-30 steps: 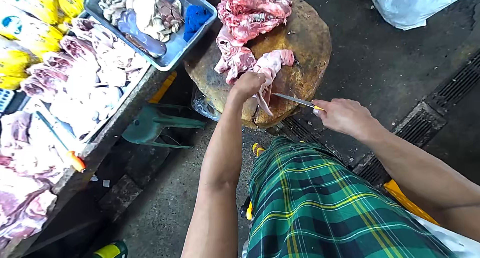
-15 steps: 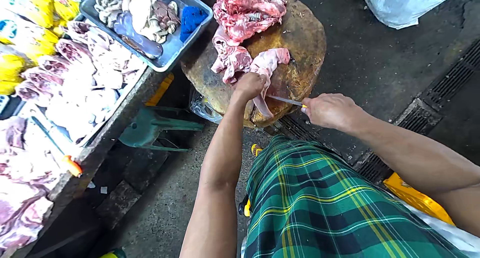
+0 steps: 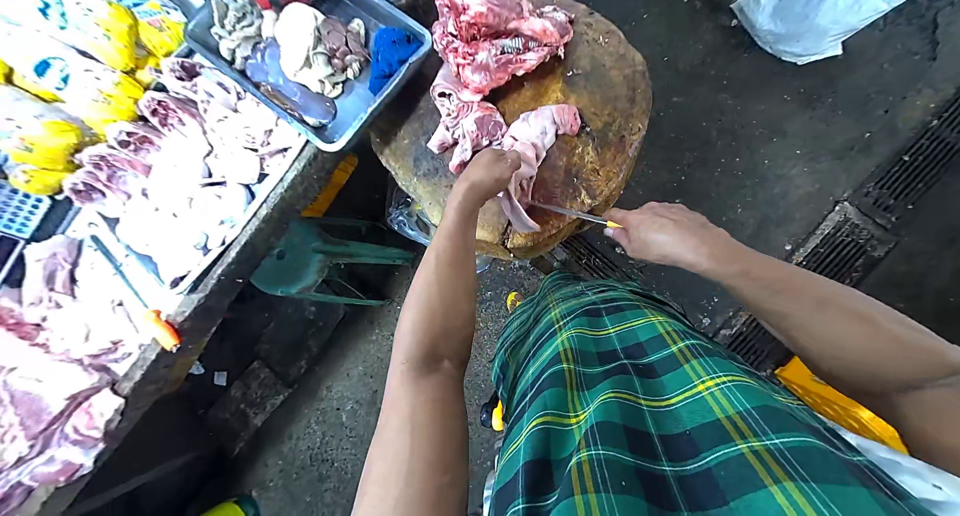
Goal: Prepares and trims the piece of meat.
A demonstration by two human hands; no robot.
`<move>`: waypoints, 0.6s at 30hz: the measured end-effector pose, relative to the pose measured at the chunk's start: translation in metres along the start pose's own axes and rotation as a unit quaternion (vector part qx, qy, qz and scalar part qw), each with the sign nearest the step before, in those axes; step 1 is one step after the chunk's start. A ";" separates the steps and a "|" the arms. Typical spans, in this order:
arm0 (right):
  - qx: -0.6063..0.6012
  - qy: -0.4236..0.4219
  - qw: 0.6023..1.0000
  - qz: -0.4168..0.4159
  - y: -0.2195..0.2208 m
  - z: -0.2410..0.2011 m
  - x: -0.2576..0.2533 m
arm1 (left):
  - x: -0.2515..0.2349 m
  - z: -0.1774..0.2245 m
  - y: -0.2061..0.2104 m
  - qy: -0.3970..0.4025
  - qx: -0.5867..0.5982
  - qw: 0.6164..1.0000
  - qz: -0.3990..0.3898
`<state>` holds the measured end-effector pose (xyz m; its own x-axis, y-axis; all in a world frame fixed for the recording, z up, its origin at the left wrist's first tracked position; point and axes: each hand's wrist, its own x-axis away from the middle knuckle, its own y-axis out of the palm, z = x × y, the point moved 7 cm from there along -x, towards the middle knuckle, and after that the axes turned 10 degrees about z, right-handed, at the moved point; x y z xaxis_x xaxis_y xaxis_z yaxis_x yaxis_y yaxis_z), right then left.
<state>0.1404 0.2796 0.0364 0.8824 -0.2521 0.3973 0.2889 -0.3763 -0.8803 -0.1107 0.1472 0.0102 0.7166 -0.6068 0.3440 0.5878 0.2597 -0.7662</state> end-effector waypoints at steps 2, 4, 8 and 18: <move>0.009 0.000 1.000 0.014 -0.010 0.010 0.006 | 0.001 -0.003 -0.003 -0.003 0.013 1.000 0.003; 0.015 0.012 0.999 0.035 -0.020 0.015 0.007 | 0.000 -0.006 -0.003 -0.015 0.032 0.999 0.009; 0.014 0.022 0.999 0.044 -0.020 0.002 -0.011 | 0.002 -0.004 -0.001 -0.029 0.021 0.999 0.009; 0.069 -0.021 0.996 0.053 -0.038 0.006 -0.011 | 0.010 0.002 -0.001 -0.016 -0.011 1.000 0.008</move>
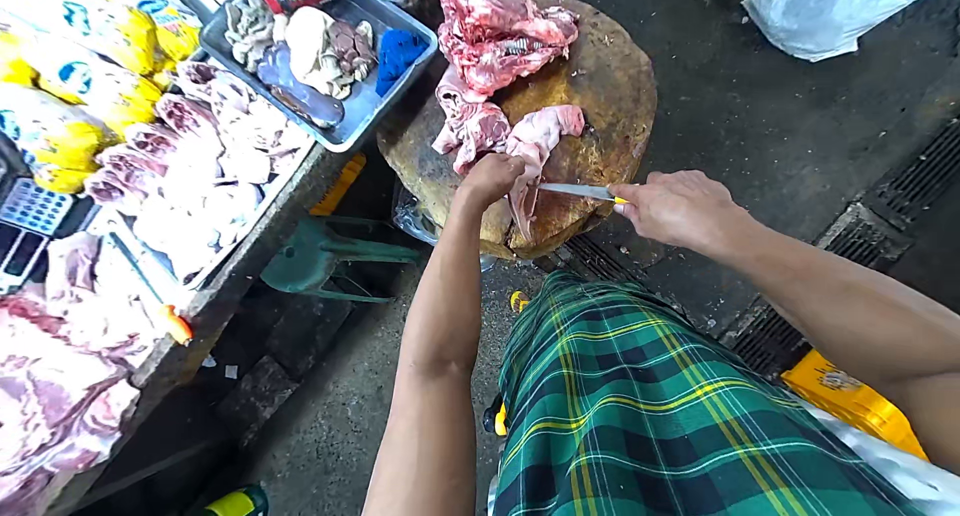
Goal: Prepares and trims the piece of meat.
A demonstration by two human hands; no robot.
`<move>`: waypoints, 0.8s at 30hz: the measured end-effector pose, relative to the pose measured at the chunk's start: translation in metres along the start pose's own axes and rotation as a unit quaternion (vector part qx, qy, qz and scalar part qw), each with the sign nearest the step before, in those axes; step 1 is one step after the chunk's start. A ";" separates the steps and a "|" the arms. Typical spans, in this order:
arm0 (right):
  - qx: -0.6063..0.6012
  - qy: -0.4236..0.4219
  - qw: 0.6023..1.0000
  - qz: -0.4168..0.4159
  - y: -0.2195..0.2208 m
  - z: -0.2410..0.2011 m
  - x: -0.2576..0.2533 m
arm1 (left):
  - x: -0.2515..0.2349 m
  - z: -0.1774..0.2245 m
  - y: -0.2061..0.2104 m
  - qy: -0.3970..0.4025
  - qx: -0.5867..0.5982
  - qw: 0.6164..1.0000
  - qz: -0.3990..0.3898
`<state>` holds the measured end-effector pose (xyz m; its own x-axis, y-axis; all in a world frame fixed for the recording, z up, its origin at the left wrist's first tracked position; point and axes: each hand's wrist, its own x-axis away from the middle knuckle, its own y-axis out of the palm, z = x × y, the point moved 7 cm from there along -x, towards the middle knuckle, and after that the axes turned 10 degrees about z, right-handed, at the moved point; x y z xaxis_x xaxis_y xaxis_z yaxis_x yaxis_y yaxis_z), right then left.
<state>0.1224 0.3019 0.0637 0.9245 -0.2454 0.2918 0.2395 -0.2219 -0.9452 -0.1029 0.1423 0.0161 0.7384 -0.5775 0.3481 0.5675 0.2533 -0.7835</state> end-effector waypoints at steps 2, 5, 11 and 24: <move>0.003 0.007 1.000 -0.005 0.010 -0.004 -0.008 | 0.000 0.000 0.000 0.007 0.003 1.000 0.001; 0.004 -0.034 0.999 -0.012 0.015 -0.008 -0.006 | -0.001 0.000 0.000 0.003 0.003 1.000 -0.001; 0.078 -0.025 0.996 0.023 -0.018 -0.002 -0.007 | -0.001 0.004 0.001 0.006 -0.026 1.000 -0.010; 0.093 -0.048 0.994 0.022 -0.020 -0.011 -0.019 | 0.001 0.009 0.000 0.000 -0.006 1.000 -0.020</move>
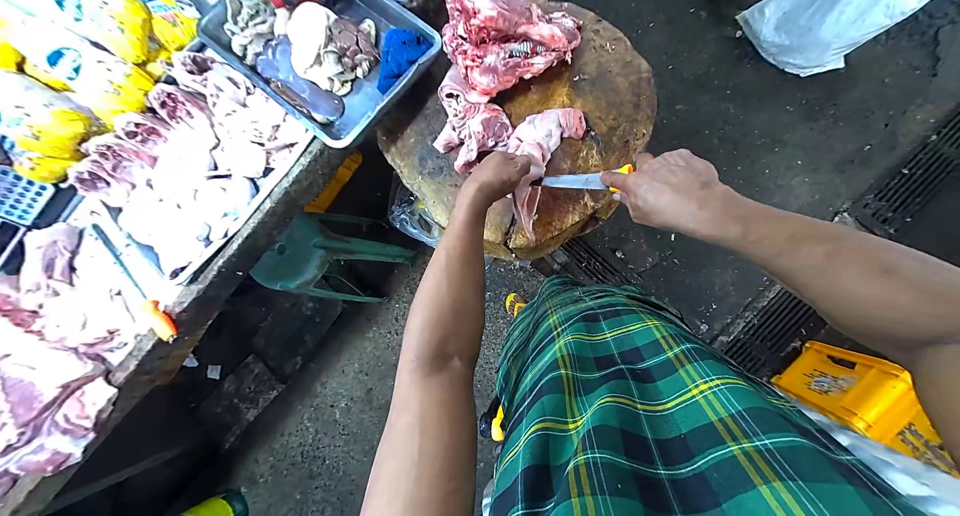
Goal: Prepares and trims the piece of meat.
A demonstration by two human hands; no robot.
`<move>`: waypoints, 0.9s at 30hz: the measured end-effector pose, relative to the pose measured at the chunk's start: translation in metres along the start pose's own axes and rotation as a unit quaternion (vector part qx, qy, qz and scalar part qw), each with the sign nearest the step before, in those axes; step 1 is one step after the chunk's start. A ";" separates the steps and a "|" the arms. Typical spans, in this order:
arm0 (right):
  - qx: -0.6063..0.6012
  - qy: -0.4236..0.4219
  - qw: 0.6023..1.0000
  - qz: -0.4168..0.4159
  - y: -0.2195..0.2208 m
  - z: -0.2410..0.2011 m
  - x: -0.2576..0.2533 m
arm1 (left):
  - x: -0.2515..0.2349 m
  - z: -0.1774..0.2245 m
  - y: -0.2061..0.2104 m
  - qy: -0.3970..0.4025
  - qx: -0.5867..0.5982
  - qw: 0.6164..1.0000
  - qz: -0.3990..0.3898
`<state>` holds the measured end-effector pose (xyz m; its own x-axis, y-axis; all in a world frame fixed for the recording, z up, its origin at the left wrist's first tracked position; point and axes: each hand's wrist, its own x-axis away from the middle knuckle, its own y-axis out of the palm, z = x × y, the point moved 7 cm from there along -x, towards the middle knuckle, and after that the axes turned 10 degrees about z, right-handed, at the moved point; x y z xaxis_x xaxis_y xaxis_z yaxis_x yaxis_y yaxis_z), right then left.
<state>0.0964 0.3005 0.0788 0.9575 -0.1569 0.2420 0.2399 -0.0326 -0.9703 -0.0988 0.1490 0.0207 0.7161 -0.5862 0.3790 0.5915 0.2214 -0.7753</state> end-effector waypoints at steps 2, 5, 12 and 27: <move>0.001 -0.007 1.000 -0.020 -0.002 0.001 0.002 | 0.002 -0.001 0.000 -0.002 -0.001 1.000 0.000; 0.002 -0.005 1.000 -0.012 -0.015 0.002 0.005 | 0.000 -0.005 -0.001 0.005 0.009 1.000 0.007; -0.024 -0.001 0.999 -0.026 -0.005 0.005 0.005 | -0.002 -0.009 0.001 0.006 0.025 1.000 0.004; -0.092 0.028 0.995 -0.034 0.016 0.013 -0.003 | 0.000 -0.008 0.000 0.001 0.028 1.000 0.014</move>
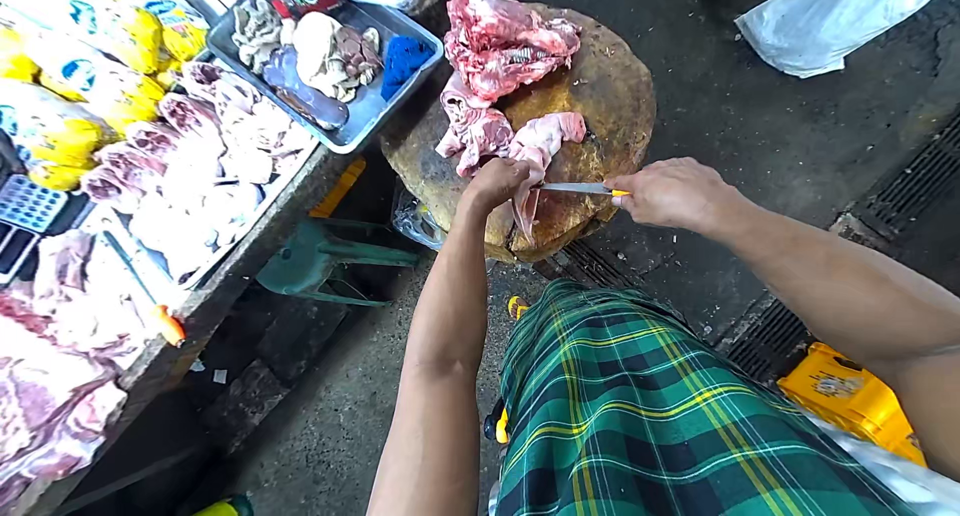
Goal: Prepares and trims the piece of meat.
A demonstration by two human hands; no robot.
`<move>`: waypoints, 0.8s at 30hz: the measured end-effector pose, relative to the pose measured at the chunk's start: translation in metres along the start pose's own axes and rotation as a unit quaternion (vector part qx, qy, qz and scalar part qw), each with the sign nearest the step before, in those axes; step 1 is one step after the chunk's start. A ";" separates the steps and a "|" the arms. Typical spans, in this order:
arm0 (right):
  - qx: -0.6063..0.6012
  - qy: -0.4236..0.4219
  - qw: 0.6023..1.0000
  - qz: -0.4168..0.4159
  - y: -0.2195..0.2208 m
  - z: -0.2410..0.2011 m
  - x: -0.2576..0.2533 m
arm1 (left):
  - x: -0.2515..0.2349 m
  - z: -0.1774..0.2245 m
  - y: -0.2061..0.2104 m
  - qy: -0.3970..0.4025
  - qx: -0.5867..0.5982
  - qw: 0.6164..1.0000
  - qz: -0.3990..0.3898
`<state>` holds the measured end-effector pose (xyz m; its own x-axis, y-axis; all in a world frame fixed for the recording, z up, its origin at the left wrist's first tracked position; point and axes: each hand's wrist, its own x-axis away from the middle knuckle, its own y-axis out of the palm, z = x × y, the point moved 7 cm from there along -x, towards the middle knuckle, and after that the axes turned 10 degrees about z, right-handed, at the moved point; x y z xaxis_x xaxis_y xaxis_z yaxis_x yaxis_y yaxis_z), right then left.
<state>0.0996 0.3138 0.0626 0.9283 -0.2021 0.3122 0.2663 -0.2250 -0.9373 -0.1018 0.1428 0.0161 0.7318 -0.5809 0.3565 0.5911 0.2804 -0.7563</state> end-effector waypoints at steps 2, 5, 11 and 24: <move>0.001 -0.007 1.000 -0.022 0.008 -0.001 0.005 | -0.002 -0.004 0.001 -0.010 0.008 1.000 0.001; 0.031 -0.012 0.999 -0.011 -0.010 0.000 0.019 | -0.001 -0.008 0.000 -0.018 0.037 0.999 0.005; 0.006 0.000 1.000 0.009 0.005 -0.007 0.008 | 0.000 -0.005 0.002 -0.021 0.039 0.999 0.011; -0.030 -0.017 0.999 -0.039 0.011 -0.009 0.023 | 0.002 -0.029 0.005 -0.039 0.105 0.993 0.040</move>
<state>0.1219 0.2981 0.0613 0.9138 -0.1490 0.3779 0.3236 -0.2953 -0.8989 -0.1074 0.1207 -0.0033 0.7990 -0.4913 0.3467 0.5808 0.4811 -0.6566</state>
